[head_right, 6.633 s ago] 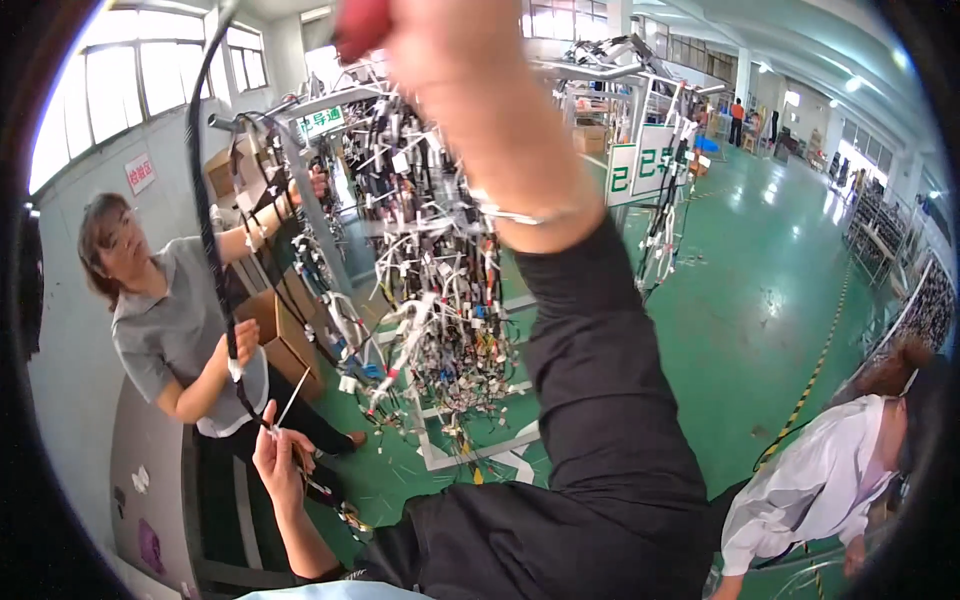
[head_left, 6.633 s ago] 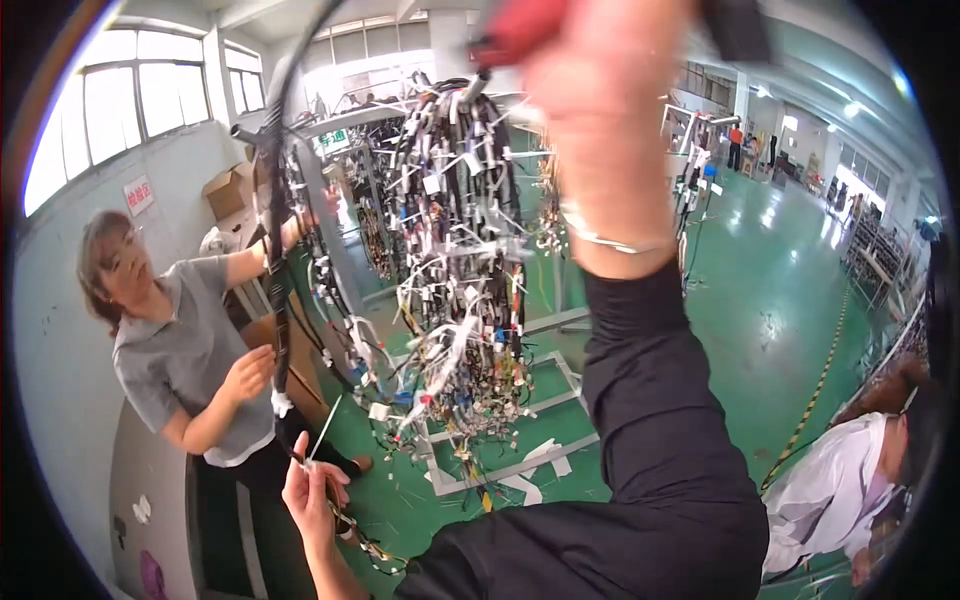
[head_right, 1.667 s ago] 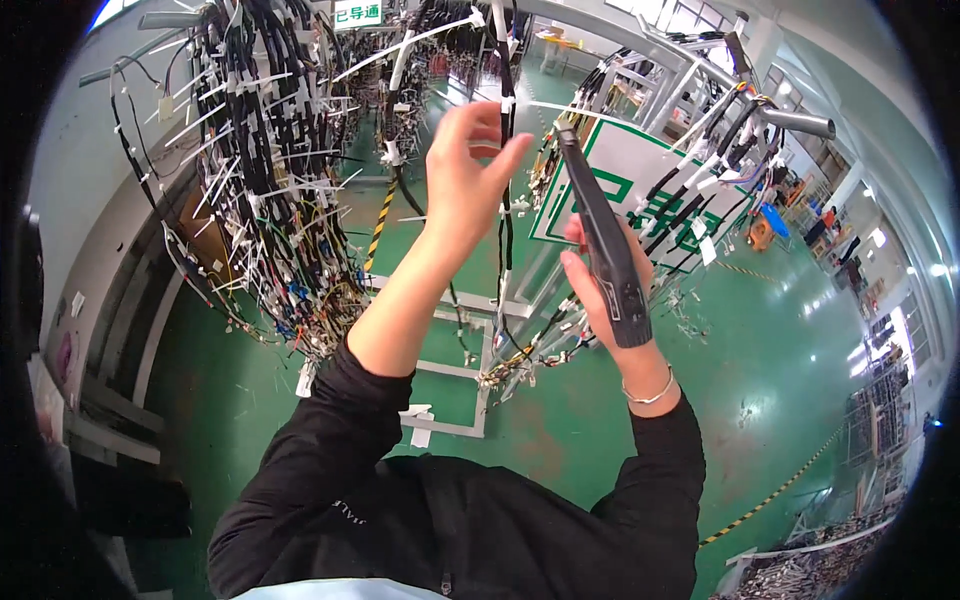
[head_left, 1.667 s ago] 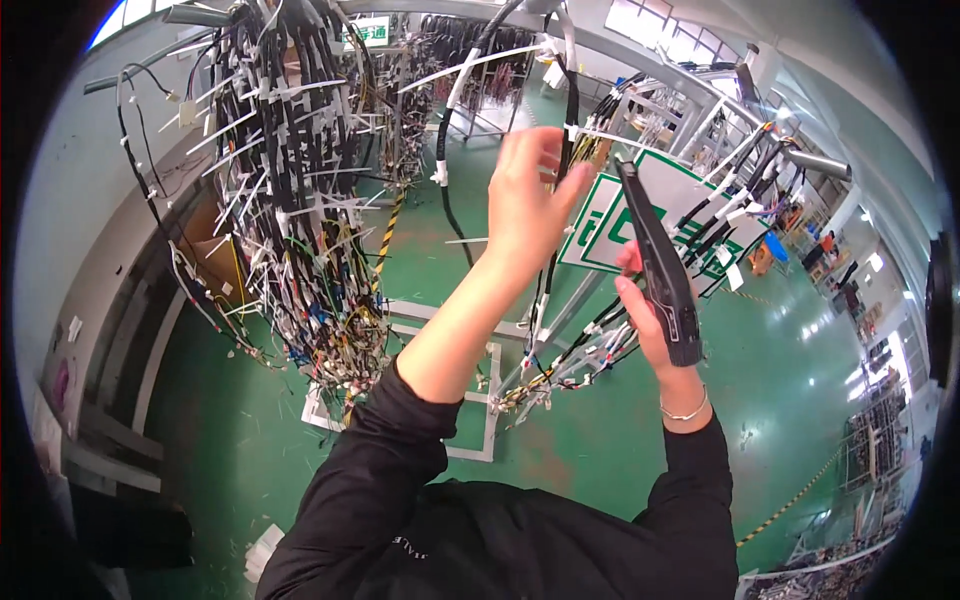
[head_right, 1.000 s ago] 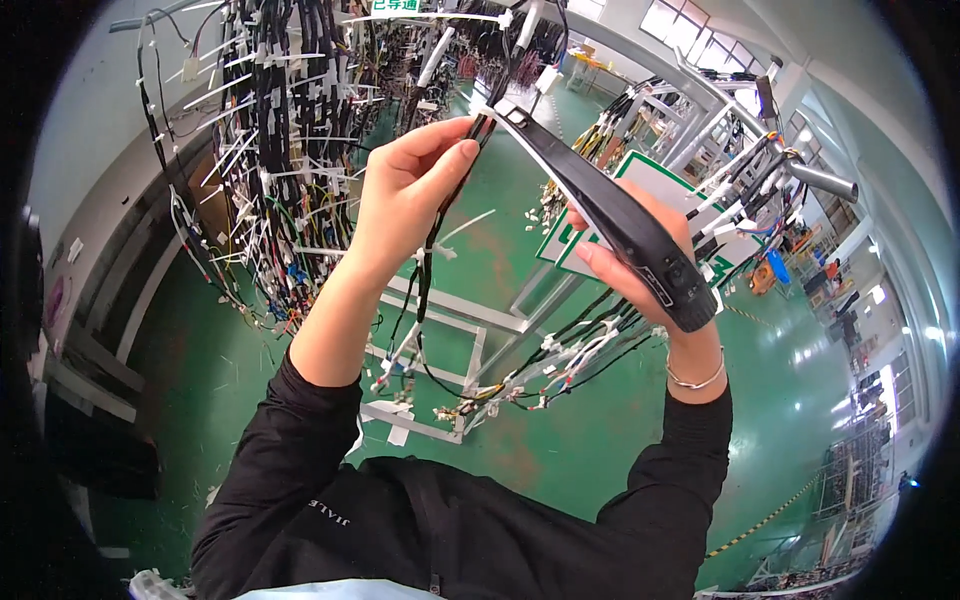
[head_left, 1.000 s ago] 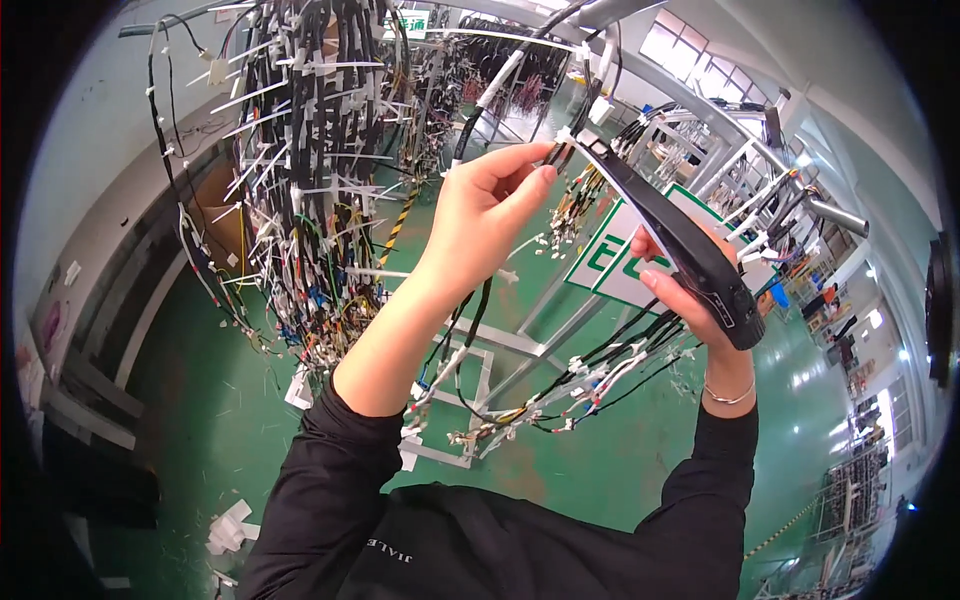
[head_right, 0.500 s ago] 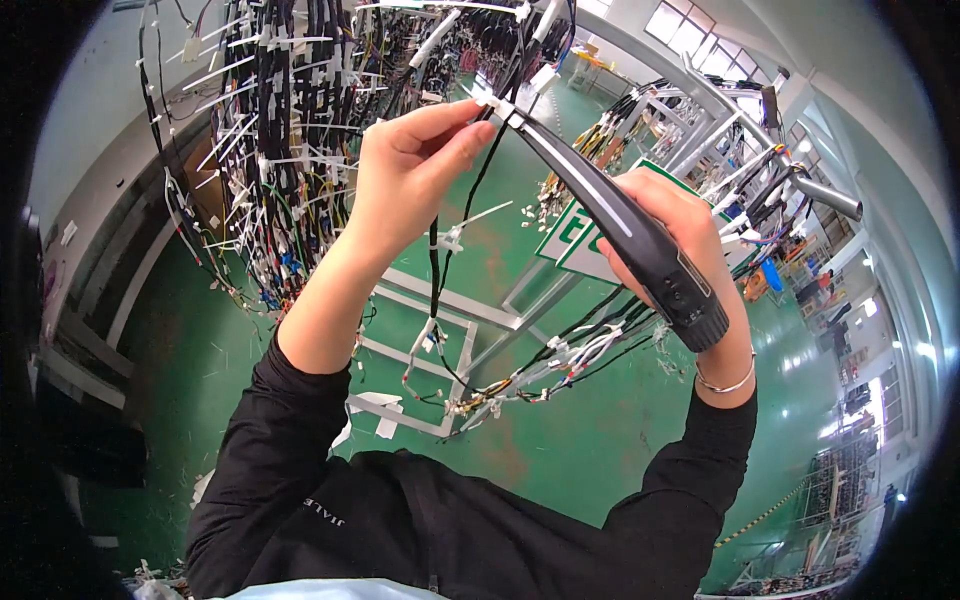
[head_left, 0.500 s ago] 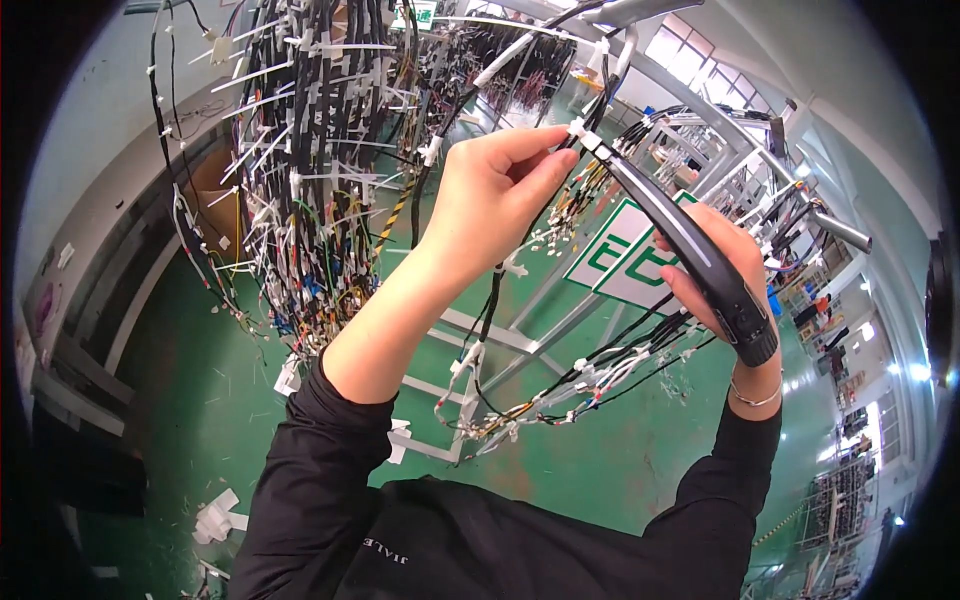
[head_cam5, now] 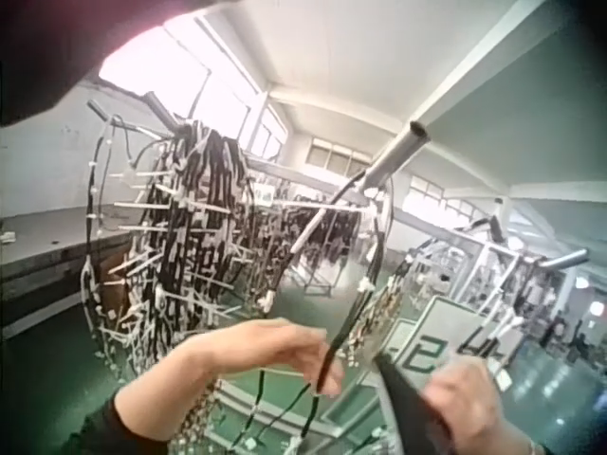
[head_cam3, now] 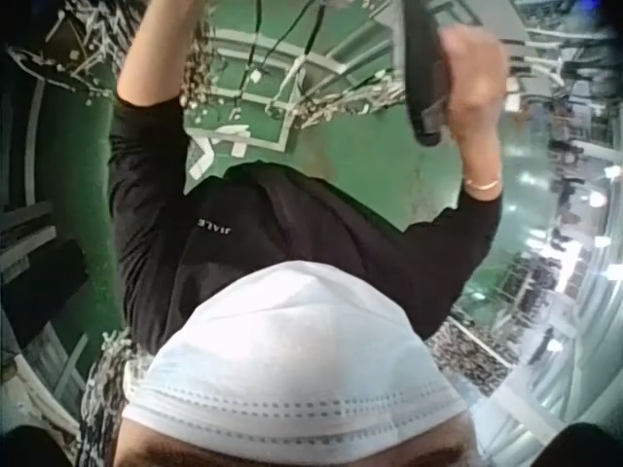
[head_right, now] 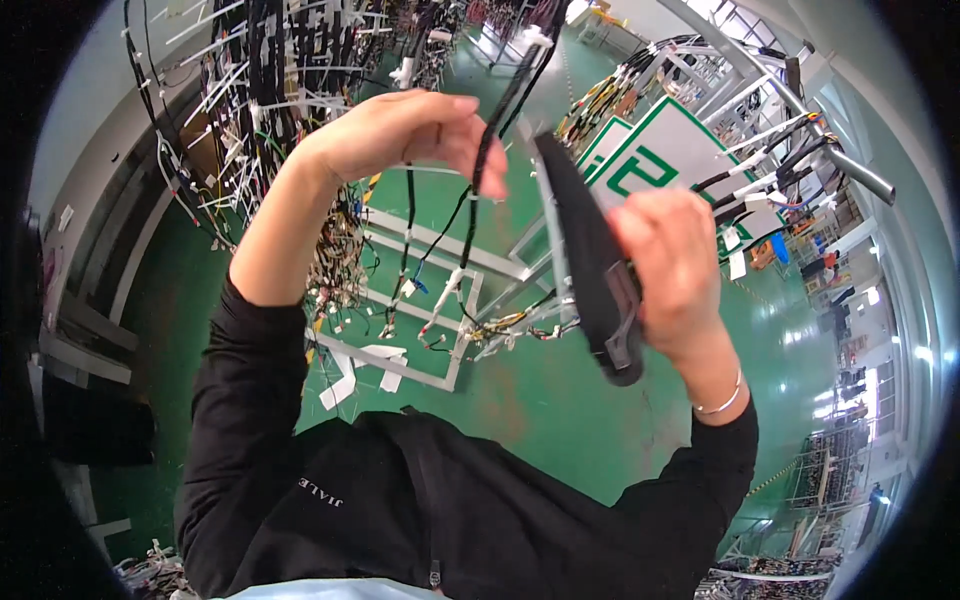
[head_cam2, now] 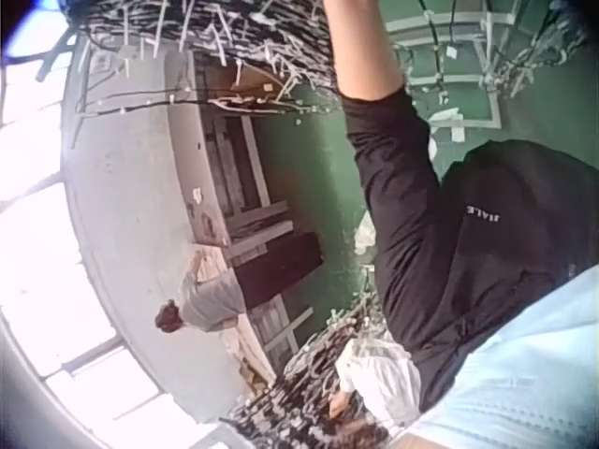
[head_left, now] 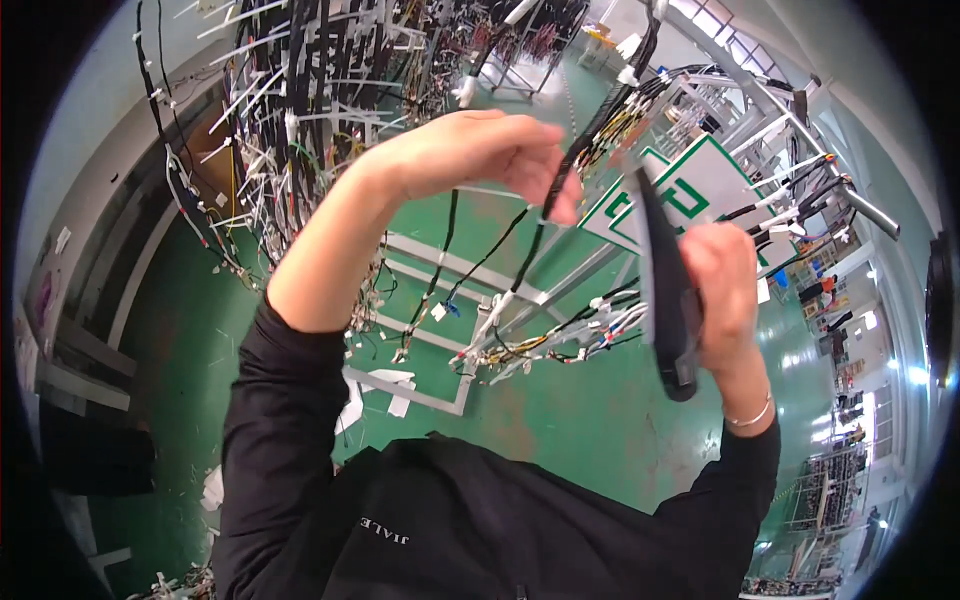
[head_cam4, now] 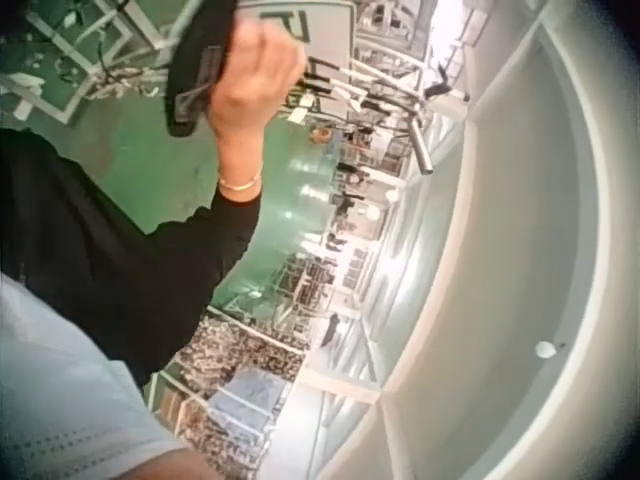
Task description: The recorder uses a cable tie gun to secure and trim ties on various components of a large wiring harness assembly.
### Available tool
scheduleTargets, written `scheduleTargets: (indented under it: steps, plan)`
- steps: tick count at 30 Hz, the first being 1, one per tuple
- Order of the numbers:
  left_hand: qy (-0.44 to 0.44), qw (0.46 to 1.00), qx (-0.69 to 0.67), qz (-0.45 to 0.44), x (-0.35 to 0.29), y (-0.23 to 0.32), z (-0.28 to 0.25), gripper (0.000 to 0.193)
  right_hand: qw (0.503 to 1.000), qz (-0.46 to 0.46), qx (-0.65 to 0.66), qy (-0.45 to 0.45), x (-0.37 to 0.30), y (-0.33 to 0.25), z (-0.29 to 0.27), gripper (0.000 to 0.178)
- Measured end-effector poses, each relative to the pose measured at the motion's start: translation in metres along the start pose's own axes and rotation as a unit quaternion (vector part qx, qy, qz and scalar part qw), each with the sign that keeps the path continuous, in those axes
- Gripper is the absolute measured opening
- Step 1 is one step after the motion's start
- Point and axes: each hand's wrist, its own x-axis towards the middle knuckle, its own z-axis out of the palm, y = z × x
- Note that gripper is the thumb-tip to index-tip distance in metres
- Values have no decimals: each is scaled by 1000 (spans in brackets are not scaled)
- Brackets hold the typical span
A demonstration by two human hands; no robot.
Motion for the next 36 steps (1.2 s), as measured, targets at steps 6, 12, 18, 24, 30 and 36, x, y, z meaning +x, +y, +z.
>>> scheduleTargets:
  steps: [6,12,18,24,30,36]
  plan:
    - [45,991,115,46,-26,-19,4,48,992,105,71,9,-38,-25,20,35]
    - [582,695,373,196,-15,-90,83,38,945,183,270,-16,-30,-40,39,39]
    - [582,648,439,221,-58,-87,85,20,895,230,378,-60,-7,-46,73,32]
    - [451,879,32,153,-94,-49,78,24,904,156,398,-30,-8,-45,91,35]
    - [478,867,39,133,-96,-46,81,23,911,112,398,10,3,-68,93,40]
    - [490,860,55,129,-94,-46,83,22,922,93,375,3,-8,-65,95,40]
